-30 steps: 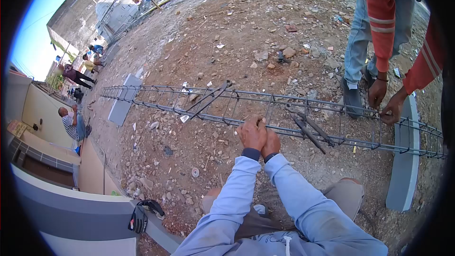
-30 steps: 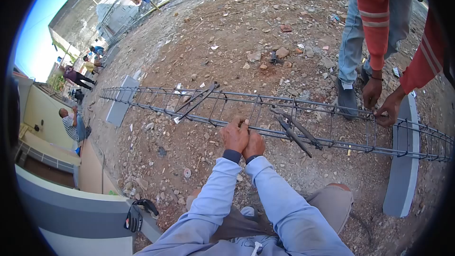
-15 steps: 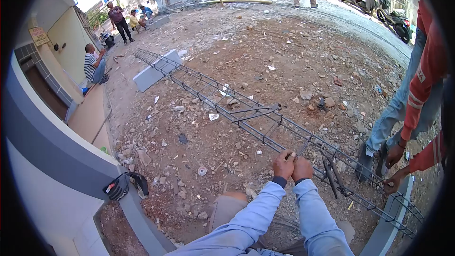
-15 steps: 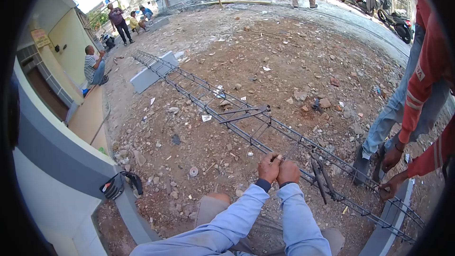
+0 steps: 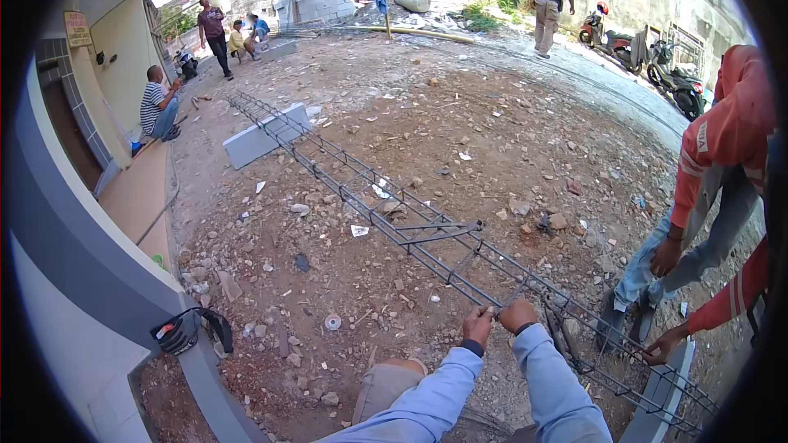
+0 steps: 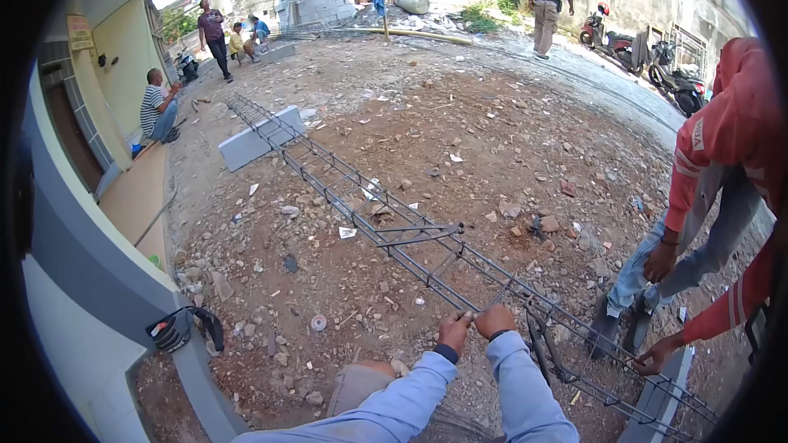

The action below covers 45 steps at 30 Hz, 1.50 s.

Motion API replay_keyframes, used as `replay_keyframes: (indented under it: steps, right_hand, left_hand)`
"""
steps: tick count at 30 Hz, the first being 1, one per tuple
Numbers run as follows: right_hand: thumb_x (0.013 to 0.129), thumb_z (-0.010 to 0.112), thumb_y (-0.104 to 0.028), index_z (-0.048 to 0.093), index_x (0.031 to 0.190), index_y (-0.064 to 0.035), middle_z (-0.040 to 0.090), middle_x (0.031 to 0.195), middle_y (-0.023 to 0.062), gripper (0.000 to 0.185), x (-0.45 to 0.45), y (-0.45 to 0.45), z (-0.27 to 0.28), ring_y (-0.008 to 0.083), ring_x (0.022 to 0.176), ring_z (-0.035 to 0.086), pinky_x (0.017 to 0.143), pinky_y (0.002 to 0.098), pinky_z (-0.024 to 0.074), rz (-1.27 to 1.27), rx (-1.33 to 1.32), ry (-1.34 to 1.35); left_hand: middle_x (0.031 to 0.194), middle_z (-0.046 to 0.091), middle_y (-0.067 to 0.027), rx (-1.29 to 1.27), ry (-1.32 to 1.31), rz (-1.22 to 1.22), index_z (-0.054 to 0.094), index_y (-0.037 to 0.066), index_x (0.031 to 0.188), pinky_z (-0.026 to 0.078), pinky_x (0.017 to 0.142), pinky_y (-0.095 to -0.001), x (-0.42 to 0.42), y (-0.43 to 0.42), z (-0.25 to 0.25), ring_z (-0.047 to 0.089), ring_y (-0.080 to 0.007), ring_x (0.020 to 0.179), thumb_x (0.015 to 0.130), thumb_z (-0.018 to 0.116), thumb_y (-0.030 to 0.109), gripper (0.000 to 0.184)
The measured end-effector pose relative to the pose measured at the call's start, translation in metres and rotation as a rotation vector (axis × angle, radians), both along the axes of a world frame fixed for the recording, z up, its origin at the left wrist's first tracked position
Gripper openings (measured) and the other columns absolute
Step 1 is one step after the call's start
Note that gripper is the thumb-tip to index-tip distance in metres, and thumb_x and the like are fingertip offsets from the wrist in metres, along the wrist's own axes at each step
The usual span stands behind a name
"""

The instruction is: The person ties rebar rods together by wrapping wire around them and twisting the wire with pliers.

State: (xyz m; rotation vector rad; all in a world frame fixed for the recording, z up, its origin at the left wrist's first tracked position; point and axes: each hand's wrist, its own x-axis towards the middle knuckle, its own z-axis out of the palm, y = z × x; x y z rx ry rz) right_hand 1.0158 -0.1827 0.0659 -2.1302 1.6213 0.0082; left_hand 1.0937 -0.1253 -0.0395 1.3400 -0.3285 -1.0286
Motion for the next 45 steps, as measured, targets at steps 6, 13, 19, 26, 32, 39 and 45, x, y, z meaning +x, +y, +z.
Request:
replay_keyframes:
  steps: [6,13,19,26,32,39,45]
  right_hand:
    - [0.071,0.066,-0.035,0.069,0.087,-0.0001,0.065,0.095,0.0232,0.039,0.0,-0.001,0.018,0.0371,0.092,0.063,0.083,0.0418,0.0497,0.144,0.063,0.071]
    - [0.075,0.054,-0.029,0.068,0.082,0.0026,0.063,0.089,0.0269,0.035,0.001,-0.014,0.006,0.0388,0.087,0.063,0.078,0.0437,0.0499,0.106,0.089,0.029]
    - [0.077,0.057,-0.033,0.069,0.088,0.0006,0.063,0.099,0.0243,0.037,0.003,-0.022,0.015,0.0354,0.096,0.061,0.084,0.041,0.048,0.154,0.244,0.087]
    - [0.073,0.065,-0.027,0.071,0.086,-0.0064,0.065,0.094,0.0201,0.025,0.006,-0.028,0.018,0.0341,0.091,0.063,0.081,0.0403,0.0489,0.366,0.229,0.251]
    - [0.071,0.066,-0.023,0.072,0.085,-0.0071,0.066,0.095,0.0195,0.022,0.009,-0.031,0.016,0.0334,0.09,0.063,0.081,0.0404,0.0489,0.263,0.275,0.206]
    - [0.068,0.065,-0.023,0.071,0.082,-0.0064,0.065,0.093,0.0207,0.022,0.007,-0.033,-0.004,0.0344,0.09,0.063,0.082,0.0396,0.0492,0.336,0.143,0.246]
    - [0.06,0.07,-0.02,0.072,0.071,-0.0054,0.065,0.083,0.0226,0.018,0.006,-0.026,0.007,0.0358,0.083,0.064,0.077,0.04,0.0498,0.311,0.111,0.161]
  left_hand:
    - [0.078,0.062,0.0038,0.039,0.495,-0.081,0.063,0.012,0.093,0.037,0.055,-0.0239,0.004,0.008,0.018,0.054,-0.0075,0.065,0.087,0.061,0.021,0.011]
    - [0.064,0.056,0.0027,0.137,0.701,-0.011,0.06,0.012,0.077,0.027,0.044,-0.0222,0.004,0.006,0.034,0.05,-0.0077,0.055,0.086,0.063,0.023,0.014]
    - [0.069,0.054,0.0027,0.191,0.41,0.132,0.056,0.012,0.085,0.036,0.052,-0.0293,-0.011,0.002,0.016,0.05,-0.0076,0.059,0.082,0.067,0.025,0.017]
    - [0.063,0.058,-0.0064,0.282,-0.349,0.23,0.059,-0.001,0.075,0.043,0.056,-0.0355,-0.008,-0.004,0.004,0.053,-0.0211,0.055,0.076,0.074,0.025,0.03]
    - [0.069,0.065,-0.016,0.407,-0.527,0.019,0.065,-0.002,0.071,0.046,0.062,-0.0373,0.004,-0.004,0.038,0.061,-0.0249,0.063,0.074,0.073,0.029,0.032]
    - [0.074,0.067,-0.0173,0.448,-0.507,-0.046,0.071,0.0,0.079,0.048,0.066,-0.0364,0.003,-0.012,0.034,0.064,-0.025,0.068,0.072,0.065,0.017,0.019]
    - [0.061,0.053,-0.0016,0.23,0.128,0.014,0.058,0.005,0.071,0.034,0.042,-0.0255,0.005,-0.025,0.004,0.044,-0.0111,0.045,0.077,0.057,0.009,0.007]
